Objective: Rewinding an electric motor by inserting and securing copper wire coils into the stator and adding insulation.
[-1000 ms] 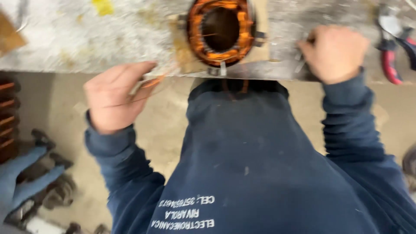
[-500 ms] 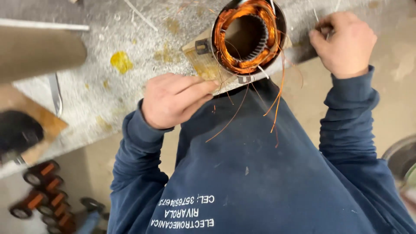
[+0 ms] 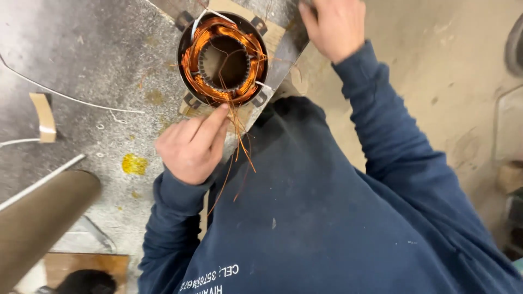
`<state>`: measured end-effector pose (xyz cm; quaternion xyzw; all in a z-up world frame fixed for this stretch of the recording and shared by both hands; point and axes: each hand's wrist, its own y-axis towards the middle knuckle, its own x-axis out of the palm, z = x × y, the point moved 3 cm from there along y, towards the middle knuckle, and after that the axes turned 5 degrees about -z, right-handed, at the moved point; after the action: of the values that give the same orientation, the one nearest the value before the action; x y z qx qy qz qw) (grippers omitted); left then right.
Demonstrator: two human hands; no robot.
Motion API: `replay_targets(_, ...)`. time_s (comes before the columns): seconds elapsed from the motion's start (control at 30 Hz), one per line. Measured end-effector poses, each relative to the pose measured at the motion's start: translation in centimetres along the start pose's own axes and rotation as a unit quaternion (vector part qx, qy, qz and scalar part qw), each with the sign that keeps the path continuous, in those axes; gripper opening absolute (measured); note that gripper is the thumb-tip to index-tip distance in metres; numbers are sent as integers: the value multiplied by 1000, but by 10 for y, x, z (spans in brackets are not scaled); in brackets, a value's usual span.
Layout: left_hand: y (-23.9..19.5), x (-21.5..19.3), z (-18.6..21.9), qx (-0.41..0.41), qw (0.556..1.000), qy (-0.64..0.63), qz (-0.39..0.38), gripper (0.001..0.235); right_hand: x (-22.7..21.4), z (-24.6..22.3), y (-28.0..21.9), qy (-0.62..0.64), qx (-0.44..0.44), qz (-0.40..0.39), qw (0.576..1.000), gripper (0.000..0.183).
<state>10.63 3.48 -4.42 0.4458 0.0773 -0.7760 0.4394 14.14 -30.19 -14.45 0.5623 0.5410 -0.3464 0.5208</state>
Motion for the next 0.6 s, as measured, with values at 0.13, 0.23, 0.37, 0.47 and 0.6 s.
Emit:
replay_targets(0.13,4,-4,-1,28,997,74,15,28,30,-3,4,-41,-8,28,999,11)
replay_targets(0.23,3,-6,-3,18,998,57,21,26,14,-15,-11,-32,-1,-14,999,3)
replay_targets(0.37,-1,-3,-10,-44,997,-9,60,25,-24,-40,-20,16,-31,-6,999,30)
replay_targets(0.47,3,-1,-9,-50,992,-56,102,24,-18,-24,-33,-3,-50,-44,998,39)
replay_targets(0.6,-1,6,-13,-38,989,-102,99,21,-19,-19,-34,-17,-98,-37,994,37)
